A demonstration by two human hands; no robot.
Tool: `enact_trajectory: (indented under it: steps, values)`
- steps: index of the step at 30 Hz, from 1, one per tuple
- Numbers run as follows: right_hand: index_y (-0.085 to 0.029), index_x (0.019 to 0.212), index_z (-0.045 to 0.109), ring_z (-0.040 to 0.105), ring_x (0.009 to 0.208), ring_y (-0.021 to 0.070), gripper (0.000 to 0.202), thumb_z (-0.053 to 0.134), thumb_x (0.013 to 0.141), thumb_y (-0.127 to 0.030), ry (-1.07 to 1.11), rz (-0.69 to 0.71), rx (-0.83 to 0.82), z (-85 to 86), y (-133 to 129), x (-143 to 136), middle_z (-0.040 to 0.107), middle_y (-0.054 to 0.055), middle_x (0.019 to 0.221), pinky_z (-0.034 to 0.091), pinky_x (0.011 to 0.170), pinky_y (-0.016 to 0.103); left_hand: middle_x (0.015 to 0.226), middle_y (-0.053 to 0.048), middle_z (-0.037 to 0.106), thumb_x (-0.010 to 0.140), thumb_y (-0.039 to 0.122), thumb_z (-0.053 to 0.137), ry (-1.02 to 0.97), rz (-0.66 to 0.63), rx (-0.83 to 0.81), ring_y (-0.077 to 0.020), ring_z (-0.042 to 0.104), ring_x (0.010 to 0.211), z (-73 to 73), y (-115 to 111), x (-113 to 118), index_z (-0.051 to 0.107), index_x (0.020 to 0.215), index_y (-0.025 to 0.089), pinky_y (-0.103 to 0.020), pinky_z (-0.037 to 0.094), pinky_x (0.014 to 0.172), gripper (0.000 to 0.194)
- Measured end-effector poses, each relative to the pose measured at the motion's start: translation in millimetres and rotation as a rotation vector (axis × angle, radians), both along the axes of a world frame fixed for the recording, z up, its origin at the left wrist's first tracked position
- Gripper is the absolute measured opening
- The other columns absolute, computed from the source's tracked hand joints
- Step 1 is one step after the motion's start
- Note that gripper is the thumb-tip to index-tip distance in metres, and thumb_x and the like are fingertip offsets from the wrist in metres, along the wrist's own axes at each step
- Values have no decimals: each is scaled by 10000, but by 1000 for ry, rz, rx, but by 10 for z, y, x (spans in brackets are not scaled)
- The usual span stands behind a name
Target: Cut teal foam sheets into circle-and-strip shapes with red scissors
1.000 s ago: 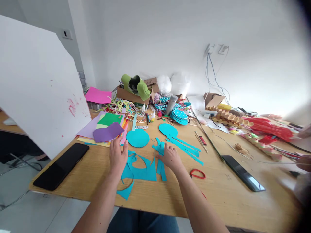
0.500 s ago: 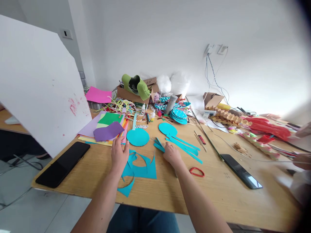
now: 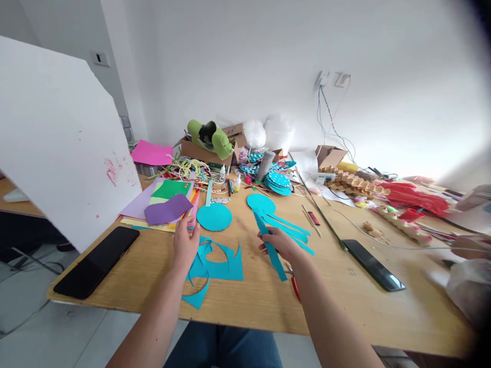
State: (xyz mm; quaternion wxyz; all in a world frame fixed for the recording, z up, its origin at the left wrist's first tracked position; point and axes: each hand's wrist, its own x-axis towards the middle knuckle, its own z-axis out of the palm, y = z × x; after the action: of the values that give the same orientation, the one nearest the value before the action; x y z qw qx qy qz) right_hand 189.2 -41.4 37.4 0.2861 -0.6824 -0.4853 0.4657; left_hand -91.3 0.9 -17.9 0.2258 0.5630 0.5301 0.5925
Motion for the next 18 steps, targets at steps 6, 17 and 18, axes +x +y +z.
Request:
enact_trajectory:
  steps: [6, 17, 18]
  values:
    - [-167, 940, 549, 558, 534, 91, 265, 640, 747, -324, 336, 38, 7, 25, -177, -32, 593, 2, 738, 442, 455, 200, 982, -105, 651, 768, 360, 593, -112, -205, -72, -206, 631, 901, 287, -174, 164, 611, 985, 166, -360, 527, 776, 291]
    - [-189, 879, 507, 456, 427, 68, 488, 473, 811, -671, 356, 72, 97, 173, -392, -280, 508, -54, 604, 362, 388, 186, 1018, -102, 688, 750, 457, 670, -585, -819, -562, -251, 612, 1030, 501, -614, 995, 705, 914, 225, -387, 465, 897, 286]
    - [-191, 850, 498, 449, 417, 65, 467, 492, 808, -655, 318, 69, 115, 172, -409, -296, 500, -61, 587, 357, 382, 184, 1015, -102, 681, 750, 475, 667, -632, -827, -574, -247, 608, 1025, 501, -616, 1028, 698, 922, 217, -380, 464, 889, 312]
